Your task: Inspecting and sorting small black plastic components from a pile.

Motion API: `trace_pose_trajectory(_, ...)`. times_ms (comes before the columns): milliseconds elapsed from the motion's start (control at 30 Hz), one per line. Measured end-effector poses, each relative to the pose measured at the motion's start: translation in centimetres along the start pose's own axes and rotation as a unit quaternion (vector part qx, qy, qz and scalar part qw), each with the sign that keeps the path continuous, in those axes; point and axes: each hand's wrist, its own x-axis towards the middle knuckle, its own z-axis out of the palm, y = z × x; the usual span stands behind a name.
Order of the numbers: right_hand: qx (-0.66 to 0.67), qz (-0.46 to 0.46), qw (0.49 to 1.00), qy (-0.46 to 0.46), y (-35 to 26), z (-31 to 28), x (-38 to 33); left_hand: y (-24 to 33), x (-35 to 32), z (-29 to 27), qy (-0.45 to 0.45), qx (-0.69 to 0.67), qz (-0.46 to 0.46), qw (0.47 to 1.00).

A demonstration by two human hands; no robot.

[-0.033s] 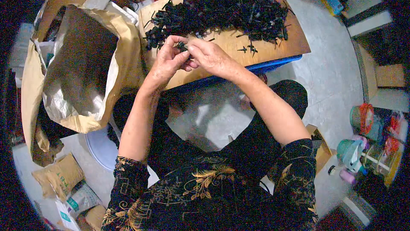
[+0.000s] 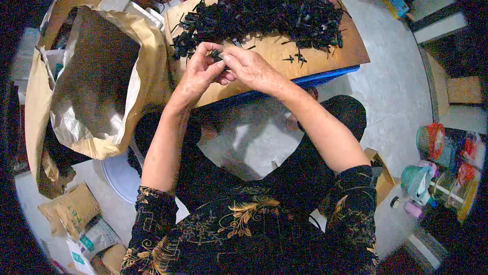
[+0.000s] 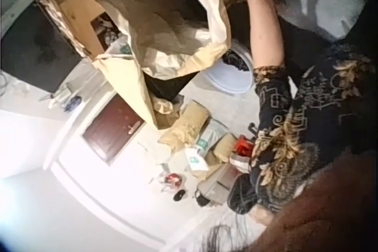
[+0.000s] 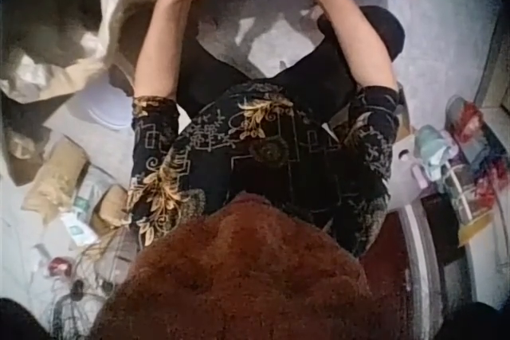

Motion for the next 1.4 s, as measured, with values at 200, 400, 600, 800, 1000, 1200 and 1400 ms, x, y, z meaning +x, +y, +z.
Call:
trace_pose_trajectory(200,-0.014,0.009,1.0,0.019,1.6,-0.1,1.0,-1.0,1.0,-0.3,0.007,-0.004,0.007,1.0)
trace_pose_trajectory(400,-0.097,-0.016,0.993,0.07,2.6,0.5,2.6,-1.6,1.6,-0.1,0.104,0.126,0.061,0.985)
trace_pose_trajectory(600,-0.12,-0.051,0.987,0.098,2.8,0.3,4.3,-0.9,2.3,-0.5,0.162,0.239,0.113,0.951)
trace_pose_trajectory(800,-0.172,-0.02,0.982,0.071,3.0,-5.1,6.0,0.5,2.9,-1.7,0.235,-0.111,0.038,0.965)
trace_pose_trajectory(1000,-0.532,0.0,0.843,0.081,7.0,-4.3,5.1,-0.8,2.4,-3.9,0.209,-0.316,-0.057,0.924)
trace_pose_trajectory(1200,-0.615,0.02,0.787,0.038,6.7,-3.6,4.7,-1.8,2.0,-3.1,0.209,-0.31,-0.098,0.922)
trace_pose_trajectory(1400,-0.328,-0.075,0.937,0.098,4.2,-2.3,3.7,-1.1,1.0,-1.1,0.187,-0.274,-0.121,0.936)
